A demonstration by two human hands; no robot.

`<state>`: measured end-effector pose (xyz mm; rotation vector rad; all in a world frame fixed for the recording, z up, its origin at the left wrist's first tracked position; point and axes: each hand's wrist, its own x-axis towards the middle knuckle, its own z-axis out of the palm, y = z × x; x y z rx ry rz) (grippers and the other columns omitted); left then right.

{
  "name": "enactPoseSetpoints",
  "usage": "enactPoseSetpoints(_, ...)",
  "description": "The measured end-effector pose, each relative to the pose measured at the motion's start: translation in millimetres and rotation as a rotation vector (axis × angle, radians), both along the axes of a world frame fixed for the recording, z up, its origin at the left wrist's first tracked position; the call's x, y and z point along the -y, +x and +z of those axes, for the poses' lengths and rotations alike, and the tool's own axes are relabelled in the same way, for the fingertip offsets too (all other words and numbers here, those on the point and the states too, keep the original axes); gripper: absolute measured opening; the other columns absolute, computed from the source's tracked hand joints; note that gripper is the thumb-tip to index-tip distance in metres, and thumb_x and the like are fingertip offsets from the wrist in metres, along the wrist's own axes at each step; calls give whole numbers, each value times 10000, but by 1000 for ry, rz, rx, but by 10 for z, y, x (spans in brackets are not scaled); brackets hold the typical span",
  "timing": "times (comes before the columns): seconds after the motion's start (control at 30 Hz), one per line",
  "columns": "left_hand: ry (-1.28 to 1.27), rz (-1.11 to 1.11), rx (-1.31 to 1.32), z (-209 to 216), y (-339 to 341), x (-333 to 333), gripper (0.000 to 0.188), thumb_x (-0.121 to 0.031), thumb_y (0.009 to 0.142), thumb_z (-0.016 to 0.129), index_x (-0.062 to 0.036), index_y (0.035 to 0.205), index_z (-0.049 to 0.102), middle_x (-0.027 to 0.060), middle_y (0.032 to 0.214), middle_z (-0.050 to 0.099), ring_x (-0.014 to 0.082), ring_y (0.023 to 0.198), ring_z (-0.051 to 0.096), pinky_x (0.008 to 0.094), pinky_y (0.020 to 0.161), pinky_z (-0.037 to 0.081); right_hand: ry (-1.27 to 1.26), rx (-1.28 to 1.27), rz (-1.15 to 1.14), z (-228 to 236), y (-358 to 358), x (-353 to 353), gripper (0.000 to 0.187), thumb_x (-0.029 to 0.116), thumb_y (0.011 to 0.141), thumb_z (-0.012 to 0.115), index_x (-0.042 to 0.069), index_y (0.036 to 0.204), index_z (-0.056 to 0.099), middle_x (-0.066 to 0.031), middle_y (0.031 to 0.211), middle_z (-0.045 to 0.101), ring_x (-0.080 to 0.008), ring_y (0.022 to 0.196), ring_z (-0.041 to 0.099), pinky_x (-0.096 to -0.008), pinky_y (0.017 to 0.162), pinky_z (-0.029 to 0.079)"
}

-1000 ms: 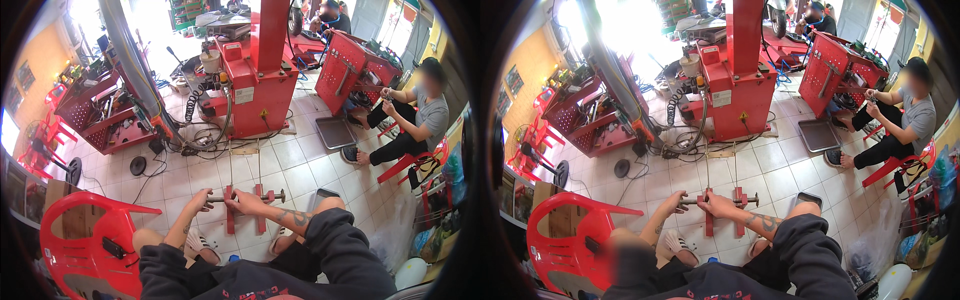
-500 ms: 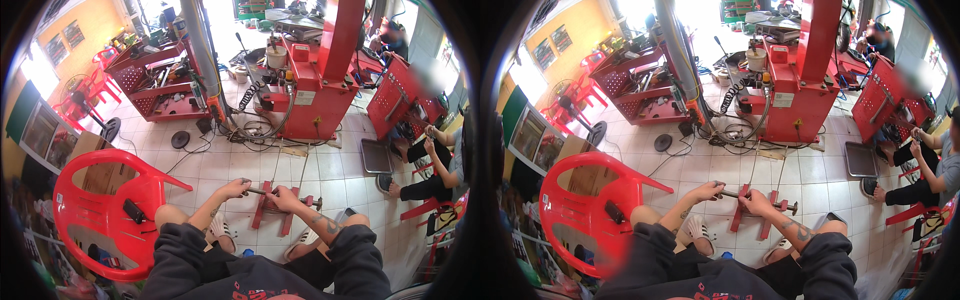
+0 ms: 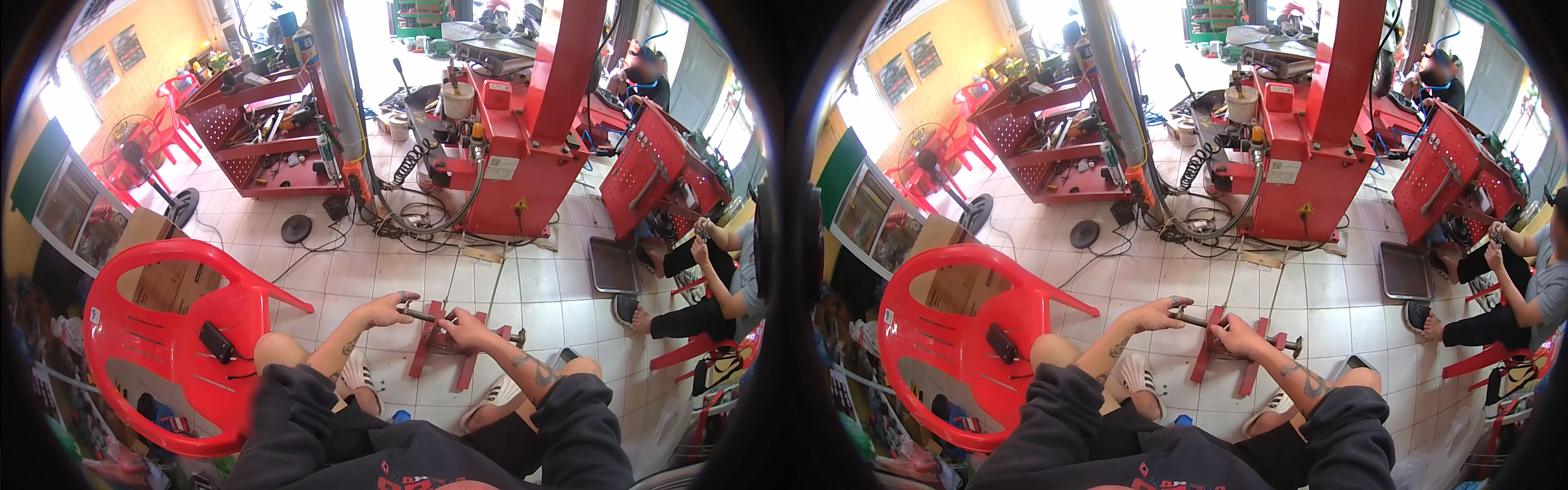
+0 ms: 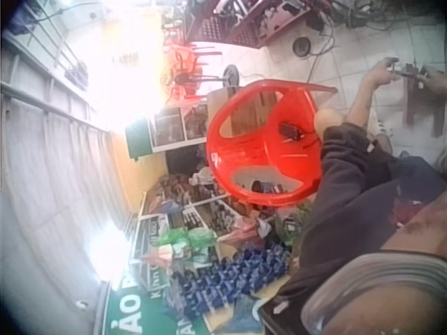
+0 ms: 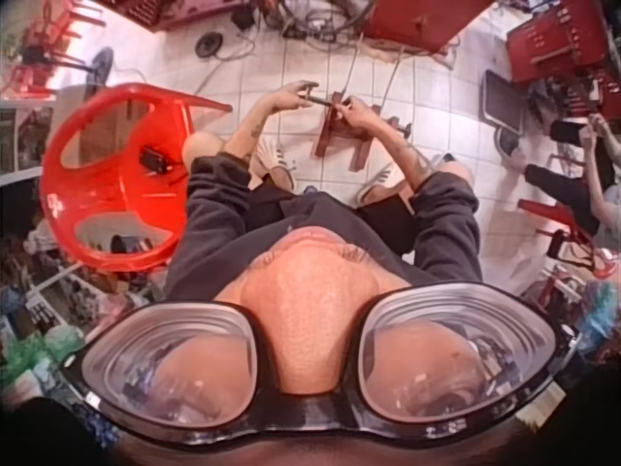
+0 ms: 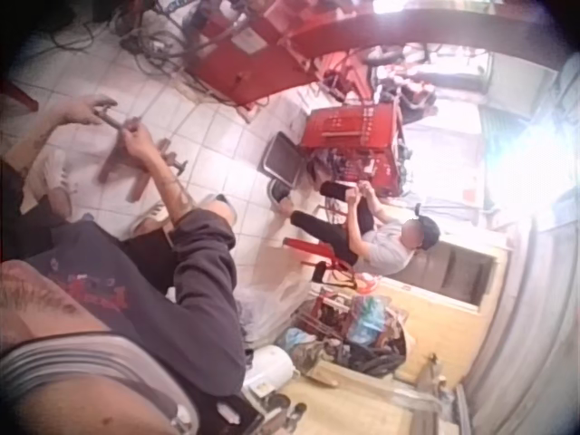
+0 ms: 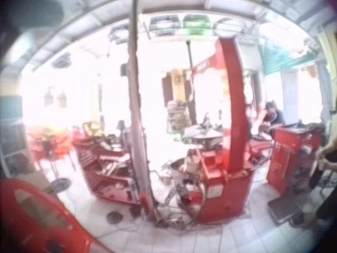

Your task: The person sits on a low stool in a workshop and uses a hammer to tap a metal rod into a red metal frame. They repeatedly adjust the rod and strike it to secure it in place.

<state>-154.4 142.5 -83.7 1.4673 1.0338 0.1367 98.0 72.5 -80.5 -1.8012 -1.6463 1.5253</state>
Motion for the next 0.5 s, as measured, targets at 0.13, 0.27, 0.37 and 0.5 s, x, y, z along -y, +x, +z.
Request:
enactPoseSetpoints(0.13, -27, 74, 108, -383, -107, -74, 574, -126, 930, 647, -54, 1459, 437, 163, 1291, 600, 170, 984, 603, 297, 787, 498, 28, 4, 25, -44, -48, -21, 456, 348, 967, 612, -73, 1137, 580, -211, 1025, 690, -278, 936, 683, -371, 835, 535)
enactPoseSetpoints(0.27, -39, 68, -4, -277, -32, -75, 516, -191, 968, 606, -43, 1437, 452, 98, 1071, 656, 142, 848, 620, 294, 721, 504, 40, 0, 19, 10, -46, 16, 468, 361, 970, 607, -74, 1139, 578, -210, 1025, 691, -282, 929, 685, -371, 830, 535)
enactPoseSetpoints(0.37, -100, 143, -78, -257, 43, -72, 466, -293, 1009, 555, -62, 1407, 482, 42, 944, 643, 127, 773, 604, 282, 680, 500, 19, -17, 8, -69, -23, 25, 471, 361, 975, 604, -78, 1142, 572, -211, 1015, 693, -279, 917, 687, -368, 822, 536)
enactPoseSetpoints(0.5, -73, 187, -170, -373, 144, -94, 477, -407, 1028, 494, -47, 1337, 538, 52, 899, 640, 154, 742, 635, 310, 654, 524, 66, -7, 20, -109, -22, 33, 463, 355, 981, 599, -82, 1132, 574, -214, 1010, 693, -279, 907, 688, -368, 818, 536)
